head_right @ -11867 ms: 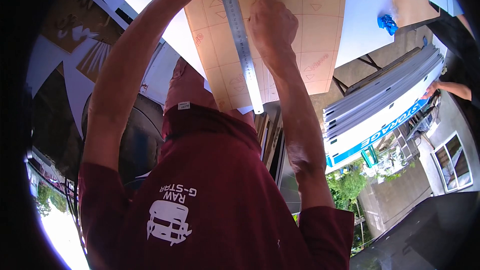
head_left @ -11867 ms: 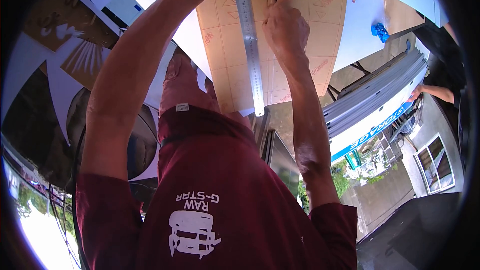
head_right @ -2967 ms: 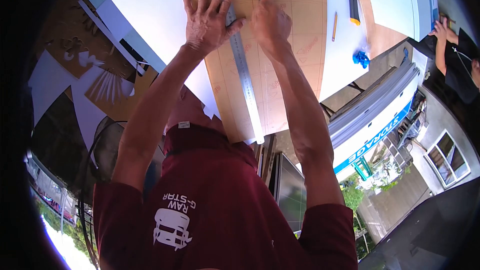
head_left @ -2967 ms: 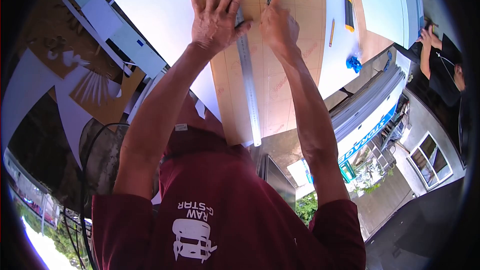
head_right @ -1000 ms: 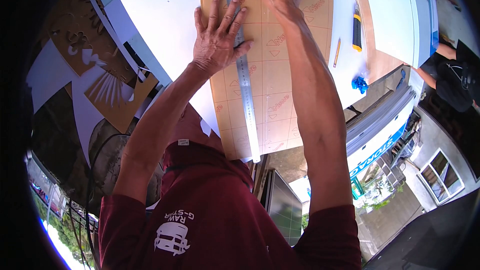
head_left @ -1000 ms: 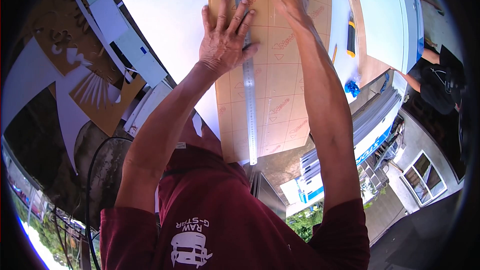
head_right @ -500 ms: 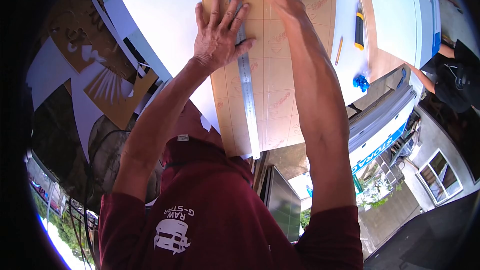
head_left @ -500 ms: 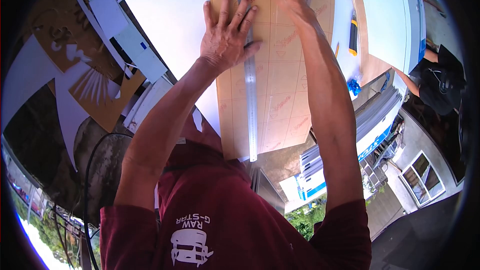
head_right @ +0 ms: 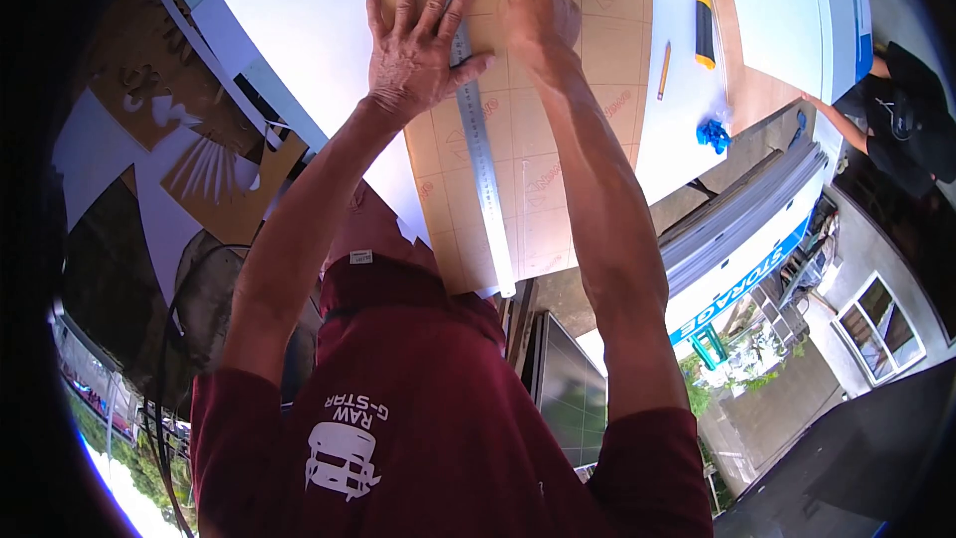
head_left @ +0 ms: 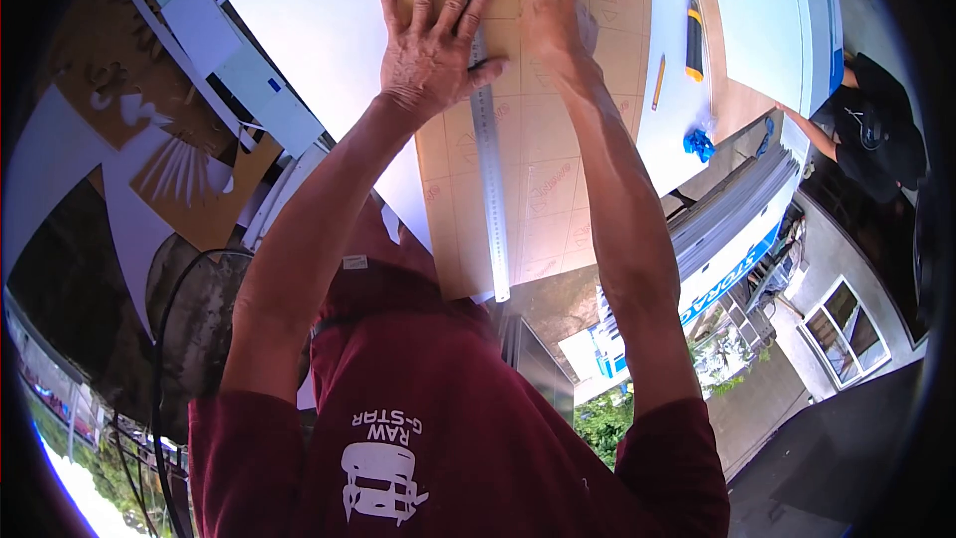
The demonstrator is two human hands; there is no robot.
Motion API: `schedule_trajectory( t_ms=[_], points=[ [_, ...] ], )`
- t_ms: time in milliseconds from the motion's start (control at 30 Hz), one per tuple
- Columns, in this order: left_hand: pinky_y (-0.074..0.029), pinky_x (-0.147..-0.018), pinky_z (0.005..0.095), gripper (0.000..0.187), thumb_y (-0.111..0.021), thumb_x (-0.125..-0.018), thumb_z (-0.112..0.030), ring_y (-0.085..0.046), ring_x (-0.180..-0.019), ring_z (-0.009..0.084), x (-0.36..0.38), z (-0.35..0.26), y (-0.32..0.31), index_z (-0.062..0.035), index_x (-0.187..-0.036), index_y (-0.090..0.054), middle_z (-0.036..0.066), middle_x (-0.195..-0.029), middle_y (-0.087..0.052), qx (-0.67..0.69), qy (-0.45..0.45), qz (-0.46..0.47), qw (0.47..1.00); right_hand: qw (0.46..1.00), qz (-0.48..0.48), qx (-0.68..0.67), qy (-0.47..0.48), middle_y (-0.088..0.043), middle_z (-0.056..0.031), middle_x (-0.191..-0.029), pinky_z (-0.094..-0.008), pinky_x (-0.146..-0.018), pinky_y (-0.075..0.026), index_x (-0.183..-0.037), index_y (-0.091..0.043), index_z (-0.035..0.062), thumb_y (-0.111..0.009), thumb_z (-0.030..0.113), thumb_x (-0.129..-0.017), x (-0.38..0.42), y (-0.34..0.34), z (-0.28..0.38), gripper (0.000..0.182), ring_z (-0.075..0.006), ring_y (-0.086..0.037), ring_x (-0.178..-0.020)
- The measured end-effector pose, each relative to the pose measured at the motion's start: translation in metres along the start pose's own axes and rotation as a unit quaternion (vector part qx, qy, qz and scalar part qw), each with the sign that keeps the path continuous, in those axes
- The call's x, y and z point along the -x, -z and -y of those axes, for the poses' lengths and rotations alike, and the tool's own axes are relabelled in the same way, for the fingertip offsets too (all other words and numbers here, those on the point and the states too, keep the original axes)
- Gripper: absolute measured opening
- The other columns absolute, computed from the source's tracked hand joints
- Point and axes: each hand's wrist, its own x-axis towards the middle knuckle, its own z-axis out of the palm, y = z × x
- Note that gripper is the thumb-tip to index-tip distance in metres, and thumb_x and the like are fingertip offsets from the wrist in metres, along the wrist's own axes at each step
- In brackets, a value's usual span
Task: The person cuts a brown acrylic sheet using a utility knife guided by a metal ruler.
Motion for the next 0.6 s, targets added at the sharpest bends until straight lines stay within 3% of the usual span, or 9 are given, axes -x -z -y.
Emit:
schedule_trajectory(
  t_ms=[33, 167, 333, 433, 600],
  points=[
    [-0.015, -0.107, 0.0730, 0.086, -0.058, -0.081, -0.071, -0.020, -0.145, 0.0403, -0.001, 0.001, -0.004, -0.0204, -0.148, -0.037, 0.006, -0.158, -0.027, 0.002, -0.002, -0.007, 1.000, 1.000, -0.005, 0.008, 0.025, -0.069, -0.0215, -0.081, -0.0505, -0.069, -0.054, -0.107, -0.047, 0.0004, -0.062, 0.020, -0.086, 0.000, -0.003, 0.000, 0.033, -0.0414, -0.069, -0.083],
    [-0.015, -0.106, 0.0734, 0.085, -0.055, -0.082, -0.072, -0.021, -0.145, 0.0407, 0.001, 0.001, -0.004, -0.0204, -0.148, -0.038, 0.006, -0.157, -0.029, -0.013, -0.009, -0.013, 1.000, 0.997, 0.031, -0.073, -0.019, -0.069, -0.0199, -0.080, -0.0502, -0.069, -0.054, -0.102, -0.047, 0.0010, -0.061, 0.018, -0.087, 0.041, 0.011, 0.010, 0.027, -0.0400, -0.069, -0.081],
    [-0.016, -0.109, 0.0698, 0.082, -0.050, -0.085, -0.073, -0.023, -0.144, 0.0389, 0.000, -0.003, 0.002, -0.0206, -0.148, -0.039, 0.007, -0.156, -0.032, -0.038, -0.023, -0.038, 0.998, 0.999, 0.019, 0.040, 0.021, -0.070, -0.0179, -0.082, -0.0500, -0.071, -0.053, -0.100, -0.048, 0.0025, -0.060, 0.016, -0.087, 0.054, 0.006, 0.004, 0.022, -0.0399, -0.069, -0.081],
    [-0.013, -0.109, 0.0749, 0.087, -0.065, -0.083, -0.057, -0.010, -0.146, 0.0441, -0.003, 0.001, 0.014, -0.0117, -0.150, -0.032, 0.010, -0.161, -0.016, 0.042, -0.029, 0.007, 0.999, 0.999, 0.025, 0.023, 0.016, -0.070, -0.0191, -0.083, -0.0501, -0.072, -0.053, -0.101, -0.050, 0.0020, -0.060, 0.015, -0.086, 0.053, 0.010, 0.001, 0.022, -0.0402, -0.068, -0.084],
    [-0.012, -0.109, 0.0752, 0.084, -0.060, -0.083, -0.063, -0.009, -0.146, 0.0452, -0.002, -0.001, 0.011, -0.0177, -0.150, -0.034, 0.006, -0.162, -0.016, 0.019, -0.040, -0.003, 0.999, 0.999, 0.017, 0.025, 0.010, -0.070, -0.0200, -0.085, -0.0498, -0.072, -0.053, -0.103, -0.051, 0.0020, -0.059, 0.015, -0.087, 0.059, 0.011, 0.006, 0.022, -0.0397, -0.068, -0.084]
  ],
)
